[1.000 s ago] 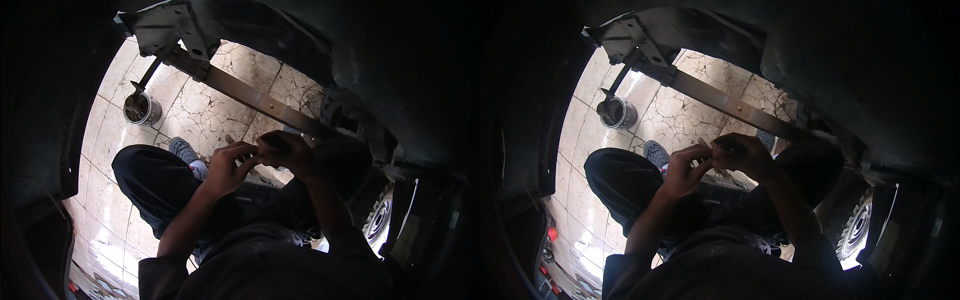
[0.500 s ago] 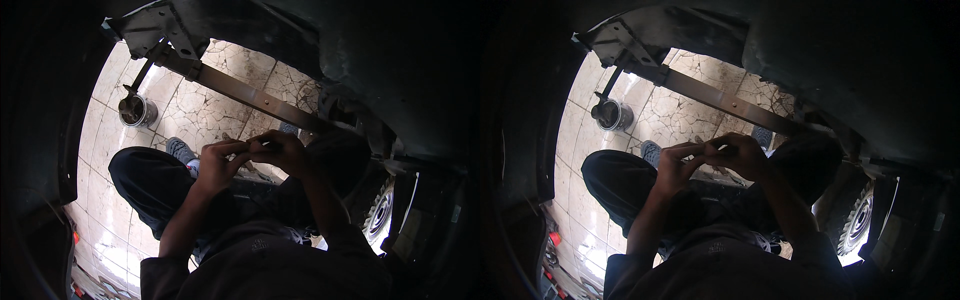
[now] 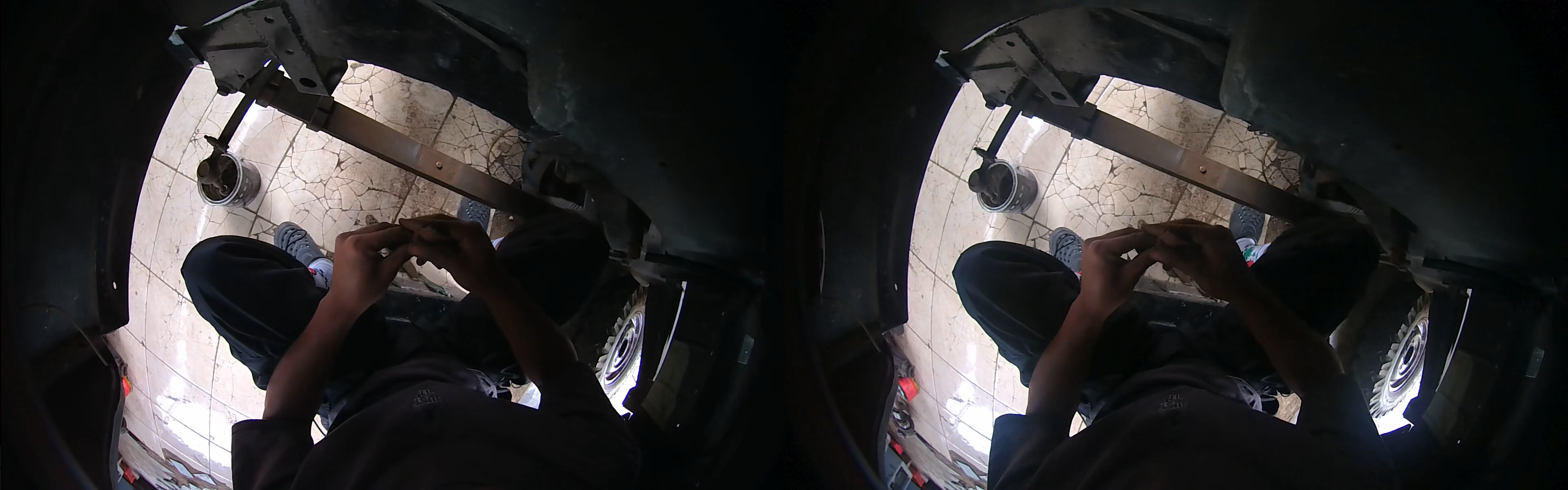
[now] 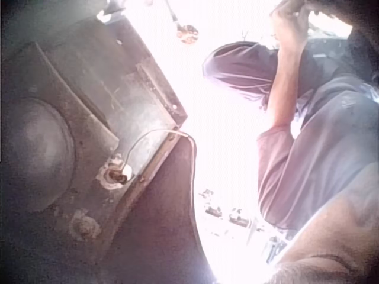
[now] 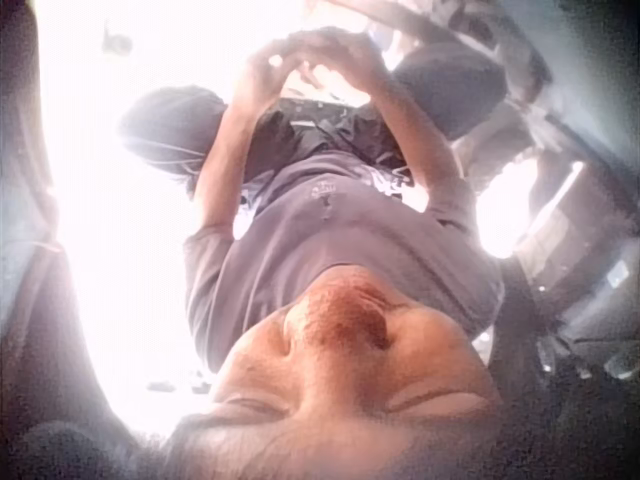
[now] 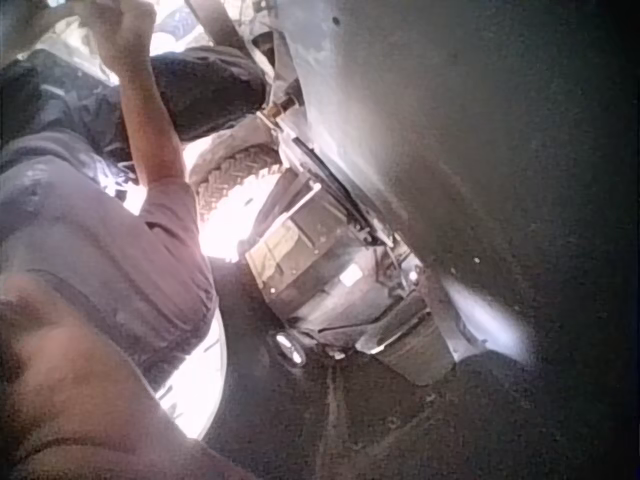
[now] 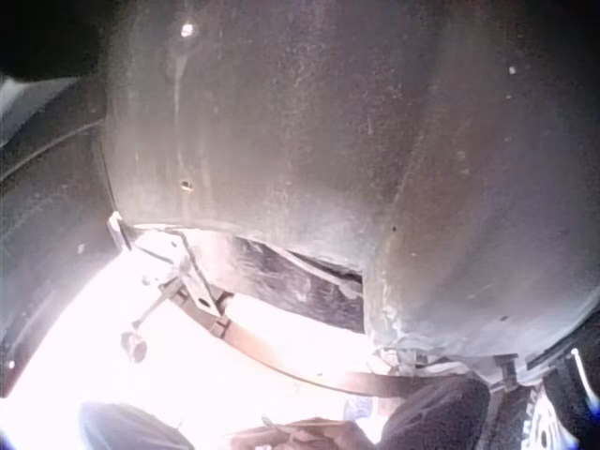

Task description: The person sits under a vehicle and uses a small tool to scrape and clean a metal undercarriage beam. They repeatedly scrape the surface, pause to inspect the area, and continue cleaning the same section.

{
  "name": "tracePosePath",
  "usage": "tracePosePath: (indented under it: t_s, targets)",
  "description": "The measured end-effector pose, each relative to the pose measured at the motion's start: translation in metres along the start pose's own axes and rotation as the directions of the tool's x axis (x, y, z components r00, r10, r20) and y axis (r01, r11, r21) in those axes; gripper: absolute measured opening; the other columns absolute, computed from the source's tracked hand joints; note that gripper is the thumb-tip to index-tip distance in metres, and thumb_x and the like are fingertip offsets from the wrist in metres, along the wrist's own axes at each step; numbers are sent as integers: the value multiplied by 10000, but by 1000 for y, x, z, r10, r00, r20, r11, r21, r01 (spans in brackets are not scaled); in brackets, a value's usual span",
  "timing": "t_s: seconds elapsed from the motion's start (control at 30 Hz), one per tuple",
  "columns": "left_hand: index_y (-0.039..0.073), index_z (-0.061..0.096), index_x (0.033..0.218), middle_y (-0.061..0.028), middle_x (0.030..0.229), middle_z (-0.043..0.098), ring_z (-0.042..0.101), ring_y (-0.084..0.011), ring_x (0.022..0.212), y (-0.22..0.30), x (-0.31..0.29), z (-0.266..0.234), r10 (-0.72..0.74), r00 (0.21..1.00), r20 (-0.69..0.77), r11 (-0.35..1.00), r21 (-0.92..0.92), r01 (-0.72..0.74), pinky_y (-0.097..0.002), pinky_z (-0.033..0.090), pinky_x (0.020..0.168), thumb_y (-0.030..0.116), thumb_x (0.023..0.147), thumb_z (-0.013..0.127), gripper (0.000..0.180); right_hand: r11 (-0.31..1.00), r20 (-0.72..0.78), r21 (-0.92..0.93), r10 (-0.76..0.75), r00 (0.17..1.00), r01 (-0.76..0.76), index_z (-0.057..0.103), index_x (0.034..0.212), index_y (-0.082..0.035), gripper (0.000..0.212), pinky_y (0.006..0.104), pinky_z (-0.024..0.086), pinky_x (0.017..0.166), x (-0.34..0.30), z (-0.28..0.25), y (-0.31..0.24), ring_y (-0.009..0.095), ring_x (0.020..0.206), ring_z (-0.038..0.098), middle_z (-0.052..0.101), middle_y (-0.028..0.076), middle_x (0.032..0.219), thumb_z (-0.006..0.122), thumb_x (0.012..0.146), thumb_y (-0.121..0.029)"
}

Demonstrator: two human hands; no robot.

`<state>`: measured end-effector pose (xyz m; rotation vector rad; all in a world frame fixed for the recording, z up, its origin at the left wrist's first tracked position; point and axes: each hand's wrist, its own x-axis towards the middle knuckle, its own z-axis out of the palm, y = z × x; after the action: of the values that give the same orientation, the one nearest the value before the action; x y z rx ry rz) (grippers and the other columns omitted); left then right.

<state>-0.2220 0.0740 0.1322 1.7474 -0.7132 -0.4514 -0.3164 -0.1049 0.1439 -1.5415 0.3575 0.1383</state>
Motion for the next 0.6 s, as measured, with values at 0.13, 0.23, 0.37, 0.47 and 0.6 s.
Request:
tracePosePath:
  t_s: [0.13, 0.23, 0.37, 0.47, 0.6]
  targets:
    - [18, 788, 1006, -115, 911, 774, 765, -238, 802, 1, 3, -2, 38, 999, 14, 999, -6, -38, -331, 584, 693, 60, 862, 782, 150, 998, -35, -55, -42, 999, 40, 721, 1216, 35, 307, 277, 584, 745, 3, -3, -1, 151, 853, 729, 730, 139, 1111, 749, 958, -129]
    - [-22, 780, 1026, -106, 913, 771, 758, -177, 808, -2, 8, -7, -128, 974, 189, 940, -289, 180, -307, 596, 670, 36, 891, 769, 147, 991, -5, 133, -12, 1000, 13, 729, 1150, 59, 260, 289, 596, 726, 0, -5, -9, 174, 832, 738, 728, 148, 1111, 752, 941, -95]
    - [-51, 770, 1033, -100, 922, 760, 736, -137, 819, -3, 10, -5, -118, 968, 220, 857, -470, 211, -285, 598, 655, 22, 907, 760, 146, 983, -35, 184, 0, 999, 7, 720, 1092, 77, 224, 295, 602, 717, -2, -9, -7, 186, 848, 744, 731, 151, 1095, 752, 923, -68]
    - [-35, 773, 1049, -105, 926, 756, 735, -150, 827, -4, 6, 0, -88, 978, 189, 895, -416, 161, -291, 585, 685, 31, 897, 766, 165, 978, -66, 206, 45, 997, -30, 711, 1065, 82, 224, 293, 598, 711, -3, -9, -4, 185, 849, 745, 738, 143, 1041, 759, 913, -75]
    - [-18, 776, 1054, -114, 932, 754, 732, -169, 856, -5, 4, -2, -74, 975, 212, 944, -301, 137, -309, 562, 754, 52, 888, 774, 180, 979, -91, 192, 90, 992, -71, 703, 1075, 87, 261, 288, 591, 732, -3, -8, -2, 175, 846, 743, 745, 122, 979, 781, 895, -85]
